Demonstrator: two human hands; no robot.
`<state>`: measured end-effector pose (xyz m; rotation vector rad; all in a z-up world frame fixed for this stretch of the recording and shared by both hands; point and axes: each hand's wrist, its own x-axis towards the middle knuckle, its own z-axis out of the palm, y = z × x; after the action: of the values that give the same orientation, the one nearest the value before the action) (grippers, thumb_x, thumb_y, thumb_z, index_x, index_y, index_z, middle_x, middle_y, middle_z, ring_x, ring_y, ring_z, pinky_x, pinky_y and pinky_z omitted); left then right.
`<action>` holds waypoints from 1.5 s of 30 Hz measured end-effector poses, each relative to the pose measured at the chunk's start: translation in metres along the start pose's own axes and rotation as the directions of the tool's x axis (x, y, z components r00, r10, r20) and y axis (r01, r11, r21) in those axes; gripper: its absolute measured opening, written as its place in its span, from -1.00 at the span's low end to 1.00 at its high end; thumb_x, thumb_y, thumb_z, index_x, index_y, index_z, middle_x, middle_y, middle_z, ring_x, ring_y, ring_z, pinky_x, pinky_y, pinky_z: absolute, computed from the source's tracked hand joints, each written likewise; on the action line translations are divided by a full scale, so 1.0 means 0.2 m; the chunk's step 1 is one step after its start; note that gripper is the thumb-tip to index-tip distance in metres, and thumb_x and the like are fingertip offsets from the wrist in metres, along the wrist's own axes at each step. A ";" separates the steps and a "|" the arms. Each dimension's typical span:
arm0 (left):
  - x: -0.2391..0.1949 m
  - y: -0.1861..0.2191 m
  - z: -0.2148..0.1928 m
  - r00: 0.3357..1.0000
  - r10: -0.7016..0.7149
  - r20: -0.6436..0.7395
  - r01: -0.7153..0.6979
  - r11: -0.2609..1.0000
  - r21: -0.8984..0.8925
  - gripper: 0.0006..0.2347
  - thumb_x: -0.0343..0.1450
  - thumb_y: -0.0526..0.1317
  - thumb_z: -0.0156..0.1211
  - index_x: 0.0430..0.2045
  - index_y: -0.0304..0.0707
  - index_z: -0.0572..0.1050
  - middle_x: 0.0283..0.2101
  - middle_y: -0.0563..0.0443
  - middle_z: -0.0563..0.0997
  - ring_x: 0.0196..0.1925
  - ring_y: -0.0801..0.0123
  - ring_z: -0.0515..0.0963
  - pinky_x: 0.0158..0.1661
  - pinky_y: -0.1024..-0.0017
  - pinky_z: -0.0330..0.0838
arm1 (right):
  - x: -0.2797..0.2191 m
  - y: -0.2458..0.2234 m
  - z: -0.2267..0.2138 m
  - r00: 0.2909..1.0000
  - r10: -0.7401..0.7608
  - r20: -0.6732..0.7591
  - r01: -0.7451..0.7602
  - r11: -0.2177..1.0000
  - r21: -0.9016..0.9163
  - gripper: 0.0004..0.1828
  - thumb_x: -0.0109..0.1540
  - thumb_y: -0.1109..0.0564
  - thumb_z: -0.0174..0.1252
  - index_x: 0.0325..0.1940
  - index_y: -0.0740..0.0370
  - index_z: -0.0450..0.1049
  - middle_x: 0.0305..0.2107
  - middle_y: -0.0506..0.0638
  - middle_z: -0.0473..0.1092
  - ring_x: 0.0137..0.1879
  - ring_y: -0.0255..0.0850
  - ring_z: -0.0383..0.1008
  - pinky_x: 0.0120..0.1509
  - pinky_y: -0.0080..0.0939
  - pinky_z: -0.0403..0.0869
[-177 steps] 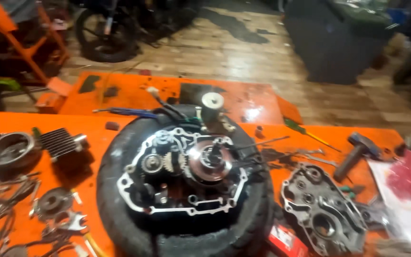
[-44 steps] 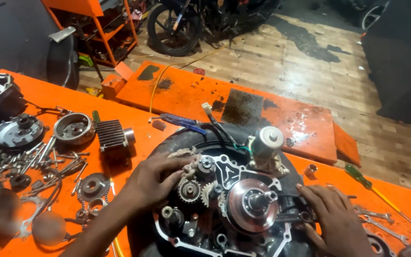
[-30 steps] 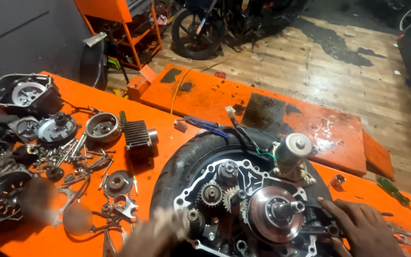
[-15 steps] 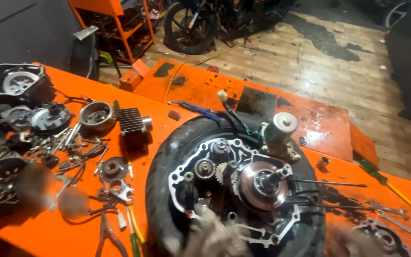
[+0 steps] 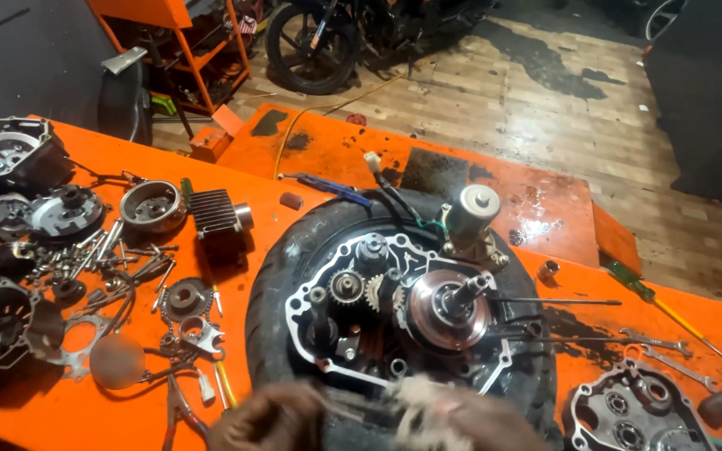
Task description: The person works on a motorcycle engine crankcase resting on a tire on the workbench, seating and turning gears and a shaft assembly by hand, then uses a socket wrench on the assembly and wipes parts of the engine with a cloth.
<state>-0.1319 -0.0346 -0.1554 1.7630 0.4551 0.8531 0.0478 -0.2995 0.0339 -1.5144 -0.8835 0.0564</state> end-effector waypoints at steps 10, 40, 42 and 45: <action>0.83 0.65 0.27 0.973 0.170 0.156 -0.182 0.981 0.068 -0.65 0.54 -0.28 -0.04 0.24 -0.36 0.39 0.20 -0.31 0.53 0.26 -0.01 0.50 0.21 0.19 0.30 | 0.09 -0.06 0.58 0.977 -0.189 0.099 0.195 0.602 -0.775 -0.57 0.17 0.07 0.17 0.11 0.21 0.52 0.20 0.12 0.36 0.32 0.07 0.39 0.37 0.11 0.37; 0.81 0.63 0.27 0.980 0.005 0.197 -0.064 0.953 0.297 -0.70 0.52 -0.17 -0.07 0.11 -0.08 0.50 0.03 -0.21 0.63 0.06 -0.03 0.61 -0.01 0.16 0.45 | -0.02 -0.33 -0.07 0.941 0.330 -0.076 -0.169 0.264 -0.950 -0.26 -0.16 0.20 0.39 0.13 -0.11 0.53 -0.03 -0.04 0.43 0.15 -0.01 0.40 0.12 -0.04 0.47; 0.83 0.62 0.29 0.978 -0.040 0.204 -0.001 0.980 0.197 -0.70 0.52 -0.18 -0.10 0.08 -0.08 0.51 -0.01 -0.19 0.65 0.05 0.00 0.63 0.00 0.18 0.46 | 0.04 -0.37 -0.08 0.788 0.250 -0.563 -0.609 0.180 -0.773 -0.51 0.18 0.09 0.32 0.20 -0.22 0.54 -0.04 -0.01 0.45 0.06 -0.09 0.51 0.17 -0.09 0.52; 0.83 0.57 0.30 0.980 0.054 0.191 -0.102 0.963 0.249 -0.71 0.52 -0.19 -0.09 0.07 -0.12 0.52 0.02 -0.24 0.64 0.07 -0.07 0.59 0.02 0.14 0.43 | -0.11 -0.07 0.08 0.991 -0.105 -0.080 -0.024 0.457 -0.889 -0.31 -0.14 0.13 0.31 0.11 -0.07 0.52 0.02 0.02 0.46 0.14 0.06 0.46 0.15 -0.01 0.45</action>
<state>0.0125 -0.0037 -0.0055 2.0917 0.3898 0.7014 0.0168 -0.2989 0.0338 -2.4574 -0.8803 -0.6540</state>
